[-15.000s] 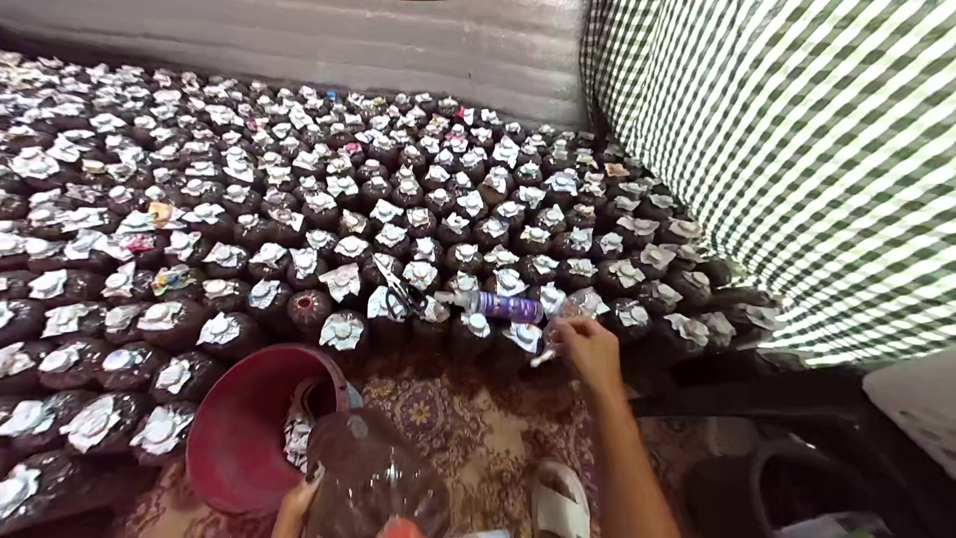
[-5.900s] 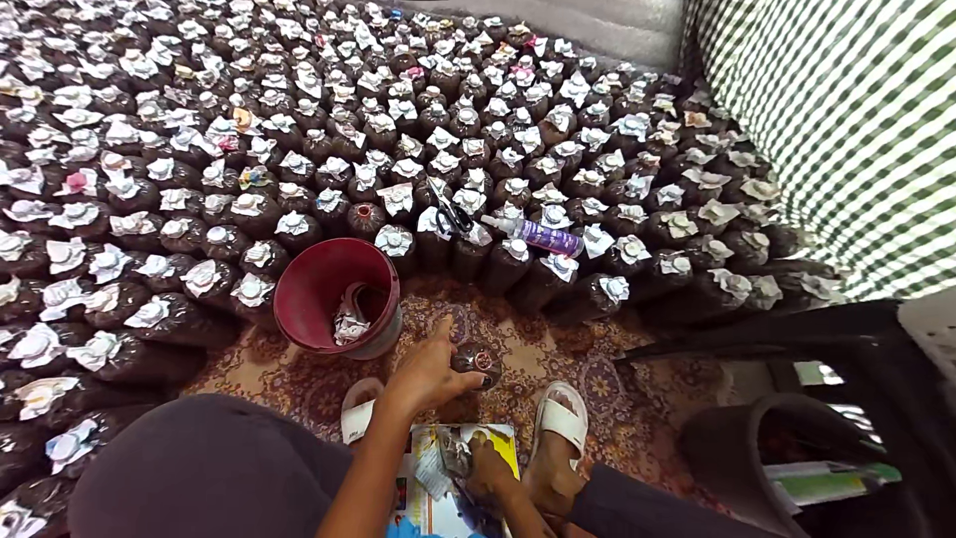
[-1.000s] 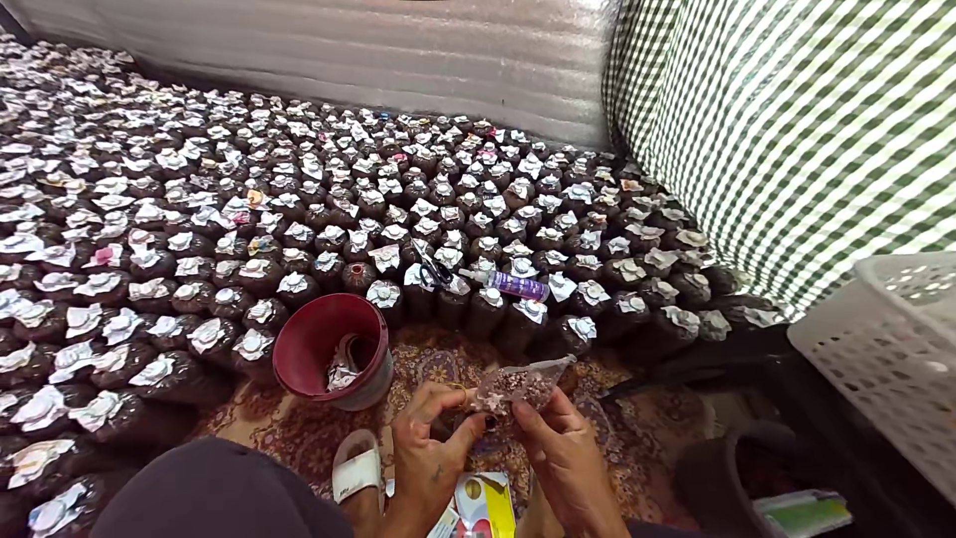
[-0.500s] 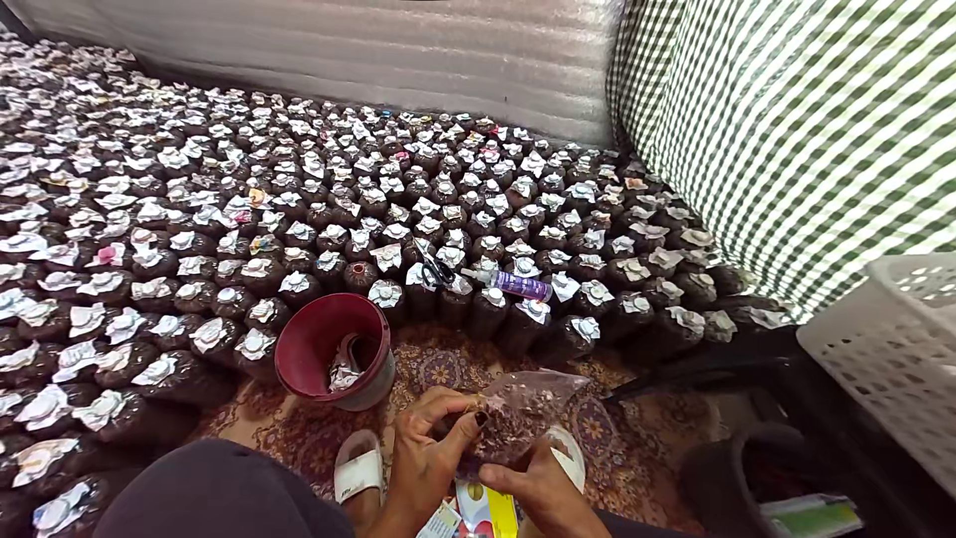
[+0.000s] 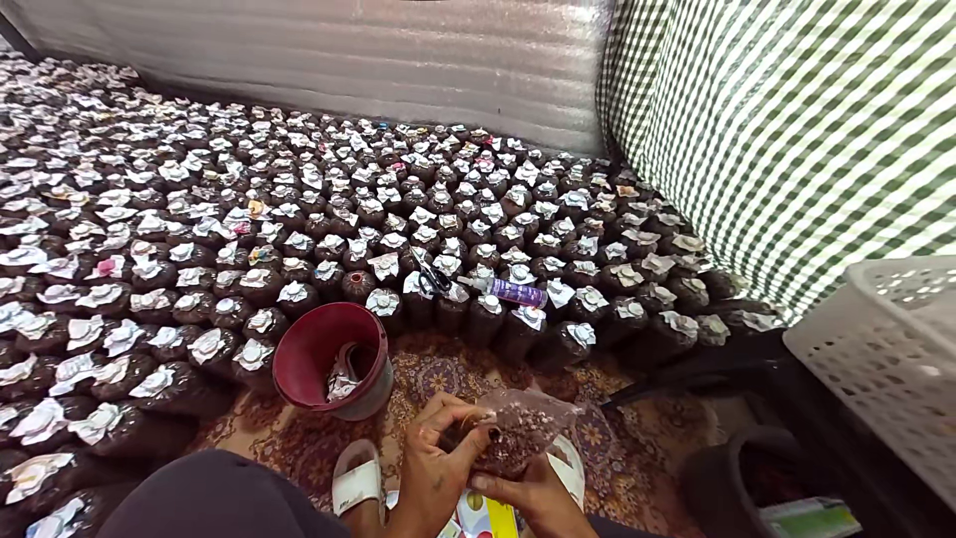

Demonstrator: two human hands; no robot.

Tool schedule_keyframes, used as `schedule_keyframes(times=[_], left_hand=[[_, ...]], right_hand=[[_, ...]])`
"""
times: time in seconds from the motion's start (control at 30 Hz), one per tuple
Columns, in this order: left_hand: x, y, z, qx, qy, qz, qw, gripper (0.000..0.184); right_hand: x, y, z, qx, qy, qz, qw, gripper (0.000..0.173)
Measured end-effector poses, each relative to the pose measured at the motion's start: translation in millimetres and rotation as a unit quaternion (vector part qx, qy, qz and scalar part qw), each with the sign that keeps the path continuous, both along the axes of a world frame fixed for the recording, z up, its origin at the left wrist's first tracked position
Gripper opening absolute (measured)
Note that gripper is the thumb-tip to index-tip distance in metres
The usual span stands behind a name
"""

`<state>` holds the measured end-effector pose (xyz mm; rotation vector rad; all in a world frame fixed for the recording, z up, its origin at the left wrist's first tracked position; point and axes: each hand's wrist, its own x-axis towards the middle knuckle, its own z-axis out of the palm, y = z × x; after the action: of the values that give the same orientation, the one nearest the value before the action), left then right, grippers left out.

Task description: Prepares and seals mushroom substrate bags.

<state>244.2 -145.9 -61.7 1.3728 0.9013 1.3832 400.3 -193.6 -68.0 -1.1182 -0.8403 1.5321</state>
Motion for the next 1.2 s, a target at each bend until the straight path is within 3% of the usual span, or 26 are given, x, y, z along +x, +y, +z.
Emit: schedule_keyframes(times=[0.07,0.17,0.23,0.3,0.33,0.4,0.5,0.6,0.73,0.83,0.93,1.03,1.2], left_hand=[[0,1,0,-0.017,-0.015,0.005,1.0,0.023],[-15,9,9,-0.011,0.002,-0.006,1.0,0.086],[-32,15,24,-0.008,0.078,0.025,0.997,0.112],[-45,17,39,0.017,0.192,0.059,0.979,0.122],[-46,16,43,0.043,0.238,0.063,0.968,0.118],[-41,14,42,0.086,0.287,0.057,0.952,0.09],[-29,13,23,0.07,0.256,0.046,0.963,0.056],[-29,18,12,-0.02,0.201,0.007,0.979,0.091],[-23,35,-3,-0.096,0.088,-0.024,0.991,0.093],[-26,48,-33,-0.113,0.263,0.013,0.958,0.08],[-18,50,-72,-0.162,0.399,-0.031,0.902,0.066],[-3,44,-102,-0.204,0.433,-0.054,0.876,0.059],[14,39,-134,-0.194,0.416,-0.067,0.886,0.06]], right_hand=[[1,0,-2,-0.003,-0.002,0.002,1.0,0.068],[4,1,-7,-0.011,-0.03,-0.014,0.999,0.07],[9,1,-9,-0.011,-0.083,-0.01,0.996,0.074],[16,2,-13,-0.004,-0.148,0.026,0.989,0.079],[18,2,-16,0.001,-0.166,0.049,0.985,0.079],[19,4,-25,0.009,-0.189,0.086,0.978,0.072],[18,4,-34,0.0,-0.193,0.119,0.974,0.063],[28,5,-42,-0.021,-0.221,0.127,0.967,0.062],[48,7,-56,-0.032,-0.229,0.07,0.97,0.063],[64,7,-70,-0.078,-0.263,-0.007,0.962,0.062],[71,16,-78,-0.107,-0.318,-0.046,0.941,0.063],[75,24,-84,-0.115,-0.366,-0.043,0.923,0.061],[78,31,-94,-0.096,-0.441,-0.013,0.892,0.056]])
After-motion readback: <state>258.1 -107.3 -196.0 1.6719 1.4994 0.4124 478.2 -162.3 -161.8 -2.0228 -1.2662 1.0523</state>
